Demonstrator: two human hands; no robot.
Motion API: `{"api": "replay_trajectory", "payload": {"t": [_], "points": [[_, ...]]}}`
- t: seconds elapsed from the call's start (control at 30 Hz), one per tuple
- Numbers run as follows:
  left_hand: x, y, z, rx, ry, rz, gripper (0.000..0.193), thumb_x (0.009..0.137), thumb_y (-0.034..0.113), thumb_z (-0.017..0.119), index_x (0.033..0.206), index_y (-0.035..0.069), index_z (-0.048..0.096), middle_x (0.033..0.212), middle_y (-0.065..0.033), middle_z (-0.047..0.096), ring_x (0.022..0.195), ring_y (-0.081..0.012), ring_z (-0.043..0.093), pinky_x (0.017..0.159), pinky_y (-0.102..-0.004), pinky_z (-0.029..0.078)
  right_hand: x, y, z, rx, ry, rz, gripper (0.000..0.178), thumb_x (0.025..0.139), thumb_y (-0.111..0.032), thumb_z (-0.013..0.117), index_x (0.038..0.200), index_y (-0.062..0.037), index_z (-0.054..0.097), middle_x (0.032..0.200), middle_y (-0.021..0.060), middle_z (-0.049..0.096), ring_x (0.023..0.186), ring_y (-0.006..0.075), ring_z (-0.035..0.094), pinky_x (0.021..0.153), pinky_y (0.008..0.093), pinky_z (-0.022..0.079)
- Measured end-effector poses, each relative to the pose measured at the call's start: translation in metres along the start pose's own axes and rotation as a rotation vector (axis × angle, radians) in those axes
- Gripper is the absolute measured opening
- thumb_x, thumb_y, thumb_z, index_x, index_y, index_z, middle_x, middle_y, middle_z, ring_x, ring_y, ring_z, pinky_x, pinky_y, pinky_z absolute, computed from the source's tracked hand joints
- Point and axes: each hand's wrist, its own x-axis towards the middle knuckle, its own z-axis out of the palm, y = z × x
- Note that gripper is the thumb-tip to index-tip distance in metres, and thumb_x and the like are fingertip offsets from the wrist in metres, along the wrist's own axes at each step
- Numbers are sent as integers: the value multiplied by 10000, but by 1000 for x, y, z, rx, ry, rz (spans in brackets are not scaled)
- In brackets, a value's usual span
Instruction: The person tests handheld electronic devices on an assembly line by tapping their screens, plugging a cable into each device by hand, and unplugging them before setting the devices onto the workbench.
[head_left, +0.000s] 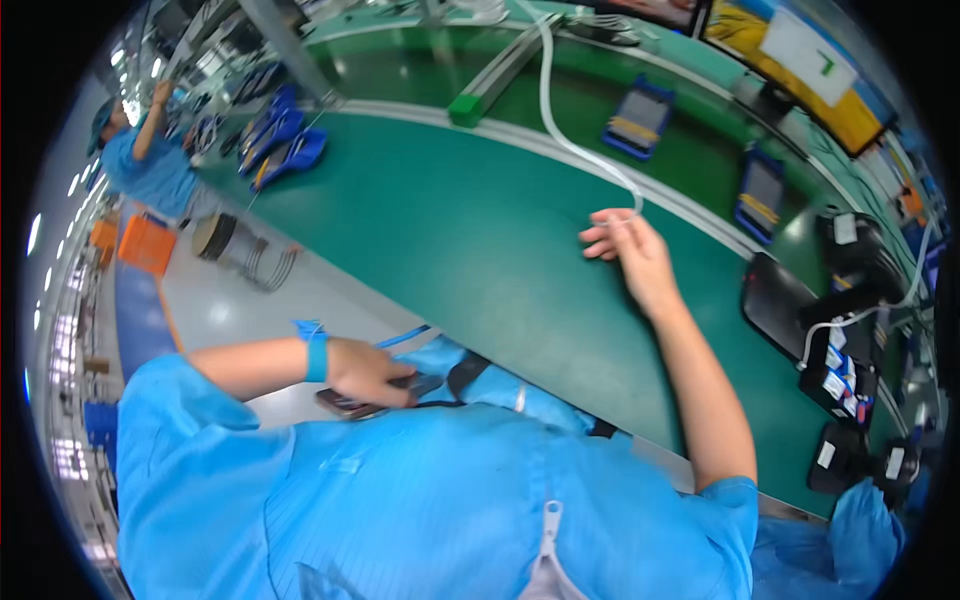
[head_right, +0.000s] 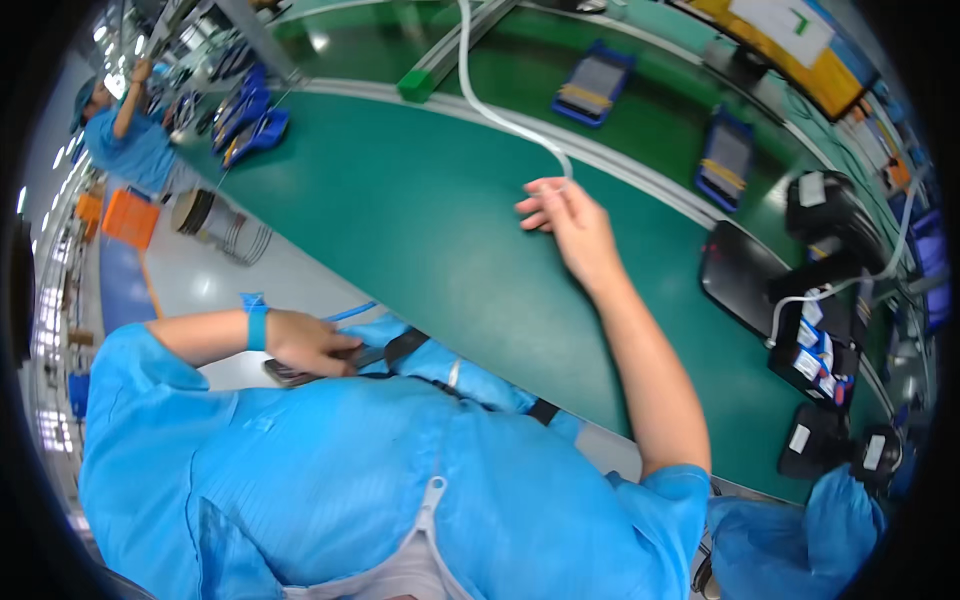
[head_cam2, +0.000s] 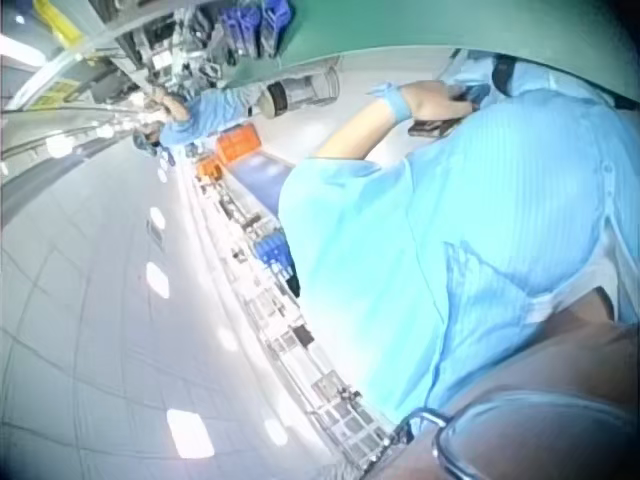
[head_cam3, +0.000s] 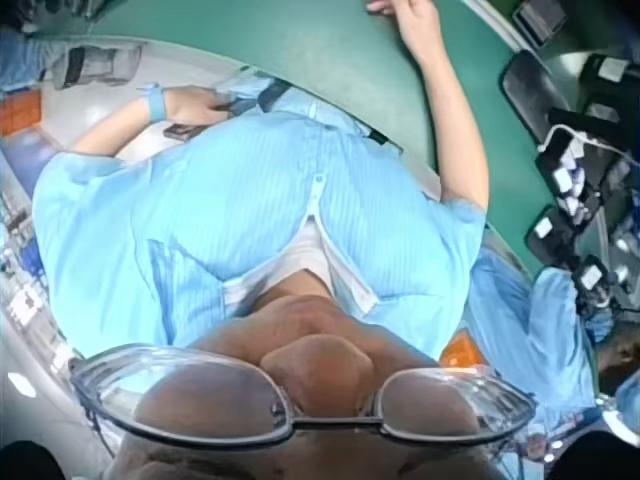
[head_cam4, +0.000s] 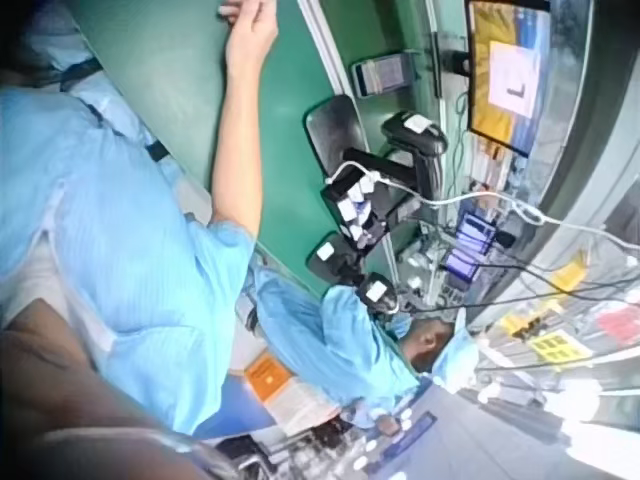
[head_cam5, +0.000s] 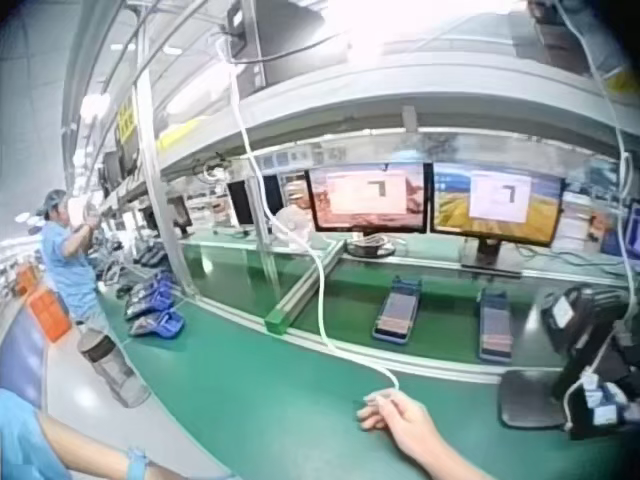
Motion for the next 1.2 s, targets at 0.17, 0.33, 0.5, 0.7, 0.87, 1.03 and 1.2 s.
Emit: {"api": "replay_trajectory", "payload": {"t": [0.17, 0.33, 0.5, 0.7, 0.87, 1.03, 1.2], "points": [[11, 8, 4, 150, -80, 49, 874, 917, 716, 412, 1478, 48, 475, 1130, -294, 670, 1084, -424, 644, 983, -488, 473, -9, -13, -35, -40, -33, -31, 343, 1073, -303, 487, 1187, -14, 631, 1021, 83, 728, 853, 123, 691, 788, 264, 518], [22, 1, 0, -176, 95, -163, 942, 920, 785, 369, 1440, 10, 497, 1131, -253, 676, 903, -369, 711, 840, -446, 578, -11, -20, -15, -52, -17, -48, 340, 1067, -300, 499, 1160, -4, 638, 993, 90, 733, 836, 135, 696, 792, 285, 533], [0, -8, -4, -659, -7, 62, 986, 941, 758, 405, 1562, 4, 273, 1397, -251, 507, 847, -322, 730, 760, -403, 632, -20, -20, -24, -106, -14, -48, 324, 1055, -284, 518, 1126, 5, 645, 953, 105, 740, 824, 153, 706, 790, 295, 542], [17, -32, 39, -141, 402, 75, 981, 934, 708, 519, 1600, 62, 203, 1399, -304, 468, 1145, -409, 617, 930, -439, 533, -51, -30, -33, -92, -19, 7, 271, 1049, -233, 532, 1120, 1, 647, 941, 107, 739, 841, 166, 718, 777, 297, 553], [4, 13, -22, -434, 550, 470, 388, 1071, 304, 478, 1237, 19, 681, 1083, -158, 683, 999, -263, 670, 900, -391, 526, -62, -34, -35, -117, -52, 10, 228, 1041, -200, 539, 1062, -15, 670, 842, 83, 724, 788, 159, 710, 756, 302, 553], [28, 78, -178, 67, 1276, 868, 222, 1014, 210, 559, 1091, 24, 652, 1070, -142, 647, 1053, -313, 630, 937, -392, 497, -66, -21, -42, -528, -163, -381, 150, 987, -197, 612, 953, -85, 707, 746, 34, 697, 647, 197, 659, 656, 349, 484], [134, 108, -325, 324, 1770, 610, 474, 935, 382, 648, 1324, 114, 620, 1517, -254, 401, 1380, -430, 419, 1136, -512, 352, -57, -30, -40, -439, -205, -165, 139, 1001, -181, 604, 989, -74, 691, 747, 45, 691, 651, 191, 669, 651, 340, 506]]}}
